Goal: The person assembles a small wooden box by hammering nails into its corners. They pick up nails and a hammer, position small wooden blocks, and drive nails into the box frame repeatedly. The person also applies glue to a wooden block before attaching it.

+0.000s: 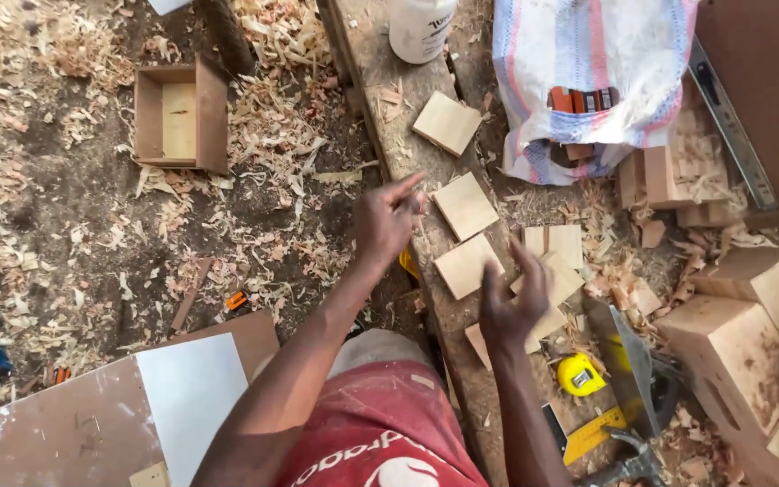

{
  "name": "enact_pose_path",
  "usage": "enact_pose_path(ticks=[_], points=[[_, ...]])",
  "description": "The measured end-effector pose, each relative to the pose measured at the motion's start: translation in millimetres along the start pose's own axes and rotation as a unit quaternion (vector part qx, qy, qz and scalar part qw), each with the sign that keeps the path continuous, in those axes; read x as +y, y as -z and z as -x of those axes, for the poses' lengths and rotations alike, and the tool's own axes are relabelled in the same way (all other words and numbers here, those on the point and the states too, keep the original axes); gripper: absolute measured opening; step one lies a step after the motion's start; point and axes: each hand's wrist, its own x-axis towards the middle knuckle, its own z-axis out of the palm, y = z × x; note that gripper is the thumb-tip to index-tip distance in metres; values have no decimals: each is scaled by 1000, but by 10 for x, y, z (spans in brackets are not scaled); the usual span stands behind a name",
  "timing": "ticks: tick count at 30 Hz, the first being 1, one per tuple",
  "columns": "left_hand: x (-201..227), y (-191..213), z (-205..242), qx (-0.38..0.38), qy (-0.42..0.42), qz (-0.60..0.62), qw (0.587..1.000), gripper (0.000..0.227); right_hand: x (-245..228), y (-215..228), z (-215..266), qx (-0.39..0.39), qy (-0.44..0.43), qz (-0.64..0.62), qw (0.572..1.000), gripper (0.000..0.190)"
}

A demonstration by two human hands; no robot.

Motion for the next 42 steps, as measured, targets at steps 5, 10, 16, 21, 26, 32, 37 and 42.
enact_pose_path(ticks=[5,10,16,21,26,32,37,42], points=[[-252,-333,-622,-51,52,-80,994,23,-344,1304,1001,20,-164,225,960,26],[-235,-365,-912,-138,196,0,971,25,-162,2120,2112,25,-303,464,832,38],[-392,-253,-986,-147,92,-6,985,22,-24,2290,2618,30,-551,290,782,46],[-470,-268,-1021,-218,-37,72,973,32,-354,2333,2012,271,-711,23,648,14],[-564,-486,-1098,-224,-43,58,972,20,-1154,1661,1277,369,-525,-45,766,15],[-847,-624,-1173,-233,-173,-30,957,13,-1132,1258,543,180,-372,-212,886,48],[-990,-685,-1188,-219,-284,-152,921,13,-1256,674,-317,-74,-372,-69,923,61],[-1084,-635,-1233,-233,-265,-152,923,12,-1114,225,-500,-123,-125,-35,984,49]])
